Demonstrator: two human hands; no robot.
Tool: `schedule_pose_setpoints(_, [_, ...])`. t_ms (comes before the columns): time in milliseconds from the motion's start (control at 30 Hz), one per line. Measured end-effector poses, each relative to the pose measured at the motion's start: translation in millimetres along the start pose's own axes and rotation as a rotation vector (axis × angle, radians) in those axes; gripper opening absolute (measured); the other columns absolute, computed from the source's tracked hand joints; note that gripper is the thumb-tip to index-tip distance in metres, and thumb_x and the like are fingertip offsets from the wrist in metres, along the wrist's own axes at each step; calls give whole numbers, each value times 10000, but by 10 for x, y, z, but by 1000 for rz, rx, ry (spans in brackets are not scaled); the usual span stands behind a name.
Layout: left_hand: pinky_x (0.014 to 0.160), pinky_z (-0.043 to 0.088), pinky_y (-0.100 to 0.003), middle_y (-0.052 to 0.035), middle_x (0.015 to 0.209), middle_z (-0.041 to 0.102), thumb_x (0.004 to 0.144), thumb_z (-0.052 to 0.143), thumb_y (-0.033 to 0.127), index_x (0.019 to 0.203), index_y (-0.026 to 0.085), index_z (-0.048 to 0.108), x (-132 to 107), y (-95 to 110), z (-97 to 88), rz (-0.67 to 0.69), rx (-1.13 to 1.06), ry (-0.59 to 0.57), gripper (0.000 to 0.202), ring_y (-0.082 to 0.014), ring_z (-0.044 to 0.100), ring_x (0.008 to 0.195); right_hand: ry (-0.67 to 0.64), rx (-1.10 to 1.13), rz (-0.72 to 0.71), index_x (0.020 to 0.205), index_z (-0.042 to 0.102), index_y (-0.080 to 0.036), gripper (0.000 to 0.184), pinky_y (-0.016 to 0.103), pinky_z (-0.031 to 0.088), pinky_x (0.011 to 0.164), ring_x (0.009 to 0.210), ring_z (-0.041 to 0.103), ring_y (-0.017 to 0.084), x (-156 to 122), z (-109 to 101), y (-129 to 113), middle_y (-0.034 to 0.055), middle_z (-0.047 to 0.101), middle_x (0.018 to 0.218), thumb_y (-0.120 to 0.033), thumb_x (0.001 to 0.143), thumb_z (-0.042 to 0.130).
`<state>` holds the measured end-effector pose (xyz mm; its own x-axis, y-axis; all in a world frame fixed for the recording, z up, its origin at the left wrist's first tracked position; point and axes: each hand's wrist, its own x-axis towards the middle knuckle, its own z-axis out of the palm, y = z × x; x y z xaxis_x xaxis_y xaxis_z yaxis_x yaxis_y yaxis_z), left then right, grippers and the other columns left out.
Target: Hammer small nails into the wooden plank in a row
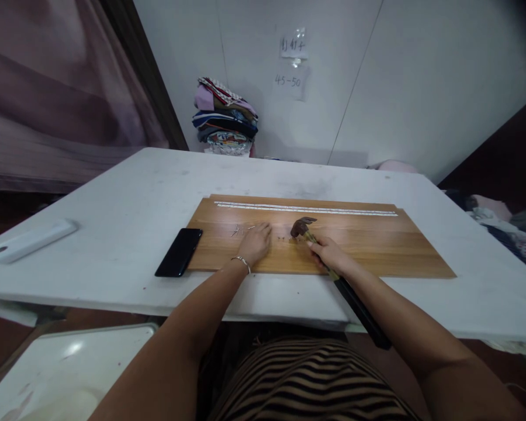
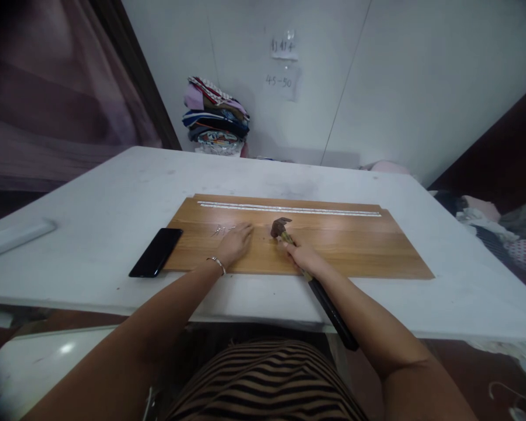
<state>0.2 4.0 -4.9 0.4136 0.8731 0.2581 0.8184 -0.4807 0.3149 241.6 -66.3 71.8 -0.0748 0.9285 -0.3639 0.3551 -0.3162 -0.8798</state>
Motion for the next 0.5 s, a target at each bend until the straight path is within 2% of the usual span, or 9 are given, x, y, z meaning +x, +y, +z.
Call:
schedule_pose_setpoints(167, [1131, 465, -431, -158, 1290, 699, 964, 453, 148, 1171, 144, 724, -21, 44, -39, -19, -18, 10, 341, -263, 622, 1235, 22, 23, -17, 857, 556, -220, 133, 194, 324, 364, 384, 401, 79, -4, -9, -30, -78, 473, 528, -304, 939, 619])
schedule_pose_setpoints(333, [1095, 463, -487, -163, 1214, 705, 939, 486, 149, 1172, 156, 718, -57, 73, -94, -61, 21, 50, 330, -298, 611, 1210, -11, 31, 12, 836, 536, -227, 176, 195, 308, 361, 378, 388, 83, 8, 26, 24, -81, 468, 509, -342, 925, 635])
schedule_pose_setpoints(400, [1079, 466, -486, -157, 1181, 715, 925, 505, 146, 1166, 162, 724, -68, 75, -134, -48, 26, 41, 326, -300, 620, 1187, -16, 37, 16, 831, 528, -227, 167, 192, 307, 362, 378, 378, 80, 5, 34, 32, -83, 466, 508, -329, 925, 622])
schedule_pose_setpoints(500, [1013, 499, -458, -141, 1070, 747, 907, 521, 141, 1053, 168, 758, -81, 142, -206, -31, -17, -2, 279, -287, 665, 1072, 0, 64, 14, 843, 533, -224, 139, 193, 307, 359, 376, 384, 78, -4, 26, 8, -86, 472, 524, -310, 917, 614])
